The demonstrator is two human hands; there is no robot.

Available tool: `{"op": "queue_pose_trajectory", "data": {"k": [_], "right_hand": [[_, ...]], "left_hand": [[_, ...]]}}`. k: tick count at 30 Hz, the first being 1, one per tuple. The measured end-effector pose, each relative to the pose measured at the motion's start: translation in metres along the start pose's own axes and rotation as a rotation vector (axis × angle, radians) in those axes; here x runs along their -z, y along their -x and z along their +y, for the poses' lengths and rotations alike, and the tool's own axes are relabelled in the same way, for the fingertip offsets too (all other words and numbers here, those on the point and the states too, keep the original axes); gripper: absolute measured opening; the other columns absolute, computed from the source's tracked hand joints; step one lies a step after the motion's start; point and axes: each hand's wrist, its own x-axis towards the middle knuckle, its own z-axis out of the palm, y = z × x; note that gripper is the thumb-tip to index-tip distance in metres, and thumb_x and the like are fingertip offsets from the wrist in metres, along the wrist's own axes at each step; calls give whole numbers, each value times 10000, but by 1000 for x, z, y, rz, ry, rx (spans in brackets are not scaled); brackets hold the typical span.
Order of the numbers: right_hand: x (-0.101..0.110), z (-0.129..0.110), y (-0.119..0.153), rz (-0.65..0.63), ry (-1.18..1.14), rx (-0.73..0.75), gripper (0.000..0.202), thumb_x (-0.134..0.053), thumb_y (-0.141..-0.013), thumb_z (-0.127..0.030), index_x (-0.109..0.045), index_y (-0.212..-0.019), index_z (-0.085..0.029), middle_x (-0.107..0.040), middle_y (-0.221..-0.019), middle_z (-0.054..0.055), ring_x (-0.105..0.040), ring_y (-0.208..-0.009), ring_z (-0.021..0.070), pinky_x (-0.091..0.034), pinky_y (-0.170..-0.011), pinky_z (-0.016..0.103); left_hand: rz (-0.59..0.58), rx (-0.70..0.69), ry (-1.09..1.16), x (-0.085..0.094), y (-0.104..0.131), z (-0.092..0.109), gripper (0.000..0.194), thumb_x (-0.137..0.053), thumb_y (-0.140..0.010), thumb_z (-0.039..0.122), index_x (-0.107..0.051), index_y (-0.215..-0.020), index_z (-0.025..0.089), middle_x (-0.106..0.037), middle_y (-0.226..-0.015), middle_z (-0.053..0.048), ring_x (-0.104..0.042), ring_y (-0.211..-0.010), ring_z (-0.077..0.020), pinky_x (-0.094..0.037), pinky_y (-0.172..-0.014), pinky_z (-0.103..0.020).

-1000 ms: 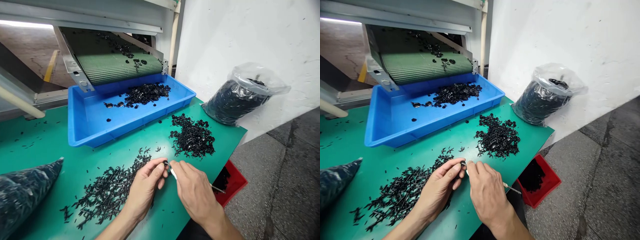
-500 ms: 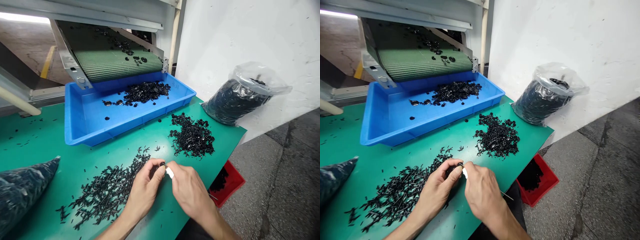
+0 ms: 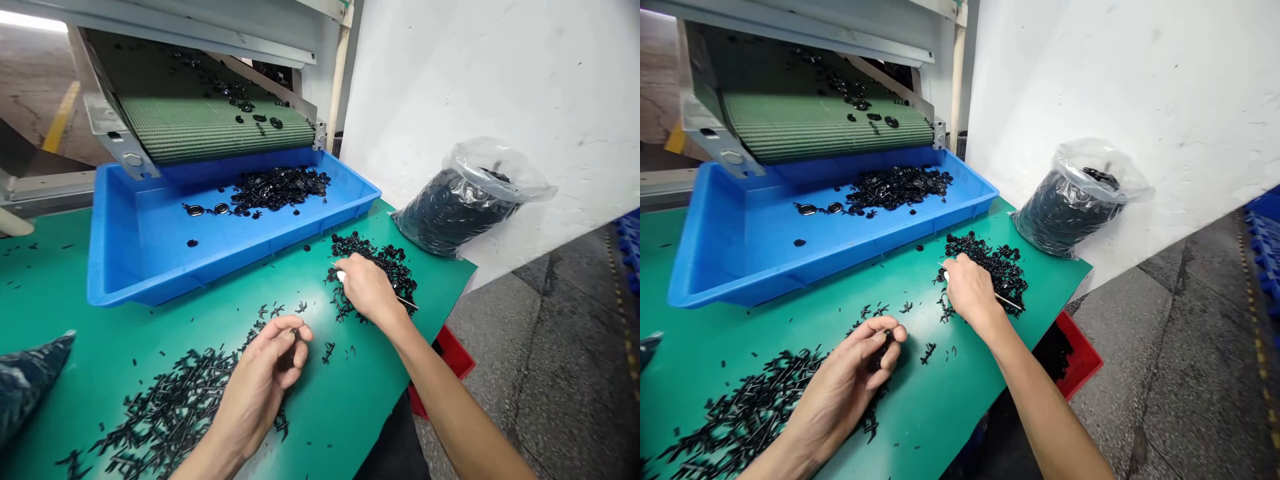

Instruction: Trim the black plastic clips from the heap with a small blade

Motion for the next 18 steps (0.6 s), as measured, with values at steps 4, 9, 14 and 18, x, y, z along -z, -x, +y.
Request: {"op": "queue_pose_trajectory", "data": {"k": [4, 9, 14, 18], "right_hand": [[4, -4, -19, -50, 97, 56, 281, -400, -1028, -235, -589, -1207, -130, -582, -1209, 78, -613, -1038, 195, -486, -874, 372], [4, -5, -20, -112, 169, 115, 294, -500, -993, -327, -582, -1215, -153, -593, -1214, 76, -618, -1033, 216, -522, -869, 413], [-4, -9, -15, -101, 175, 159, 218, -477, -903, -63, -671, -965, -142, -636, -1029, 106, -658, -757, 180, -503, -657, 299], [-4, -10, -6, -73, 129, 193, 229, -469, -874, -51, -669, -919, -153, -627, -954, 79, -619, -694, 156, -452, -609, 273]], "left_hand": [[1, 31, 100, -1, 0, 4, 138, -645, -840, 260, -691, -899, 144, -609, -771, -32, -438, -578, -99, -314, -396, -166], [-1, 65, 124, 1, 2, 4, 243, -711, -809, 389, -670, -781, 151, -580, -718, -10, -439, -559, -87, -327, -372, -140], [5, 69, 115, 0, 0, 4, 245, -762, -782, 366, -656, -751, 147, -551, -682, 12, -414, -534, -68, -287, -345, -115], [10, 67, 118, 0, -1, 3, 232, -789, -761, 278, -705, -931, 143, -588, -742, -4, -442, -560, -72, -290, -351, -115]]}}
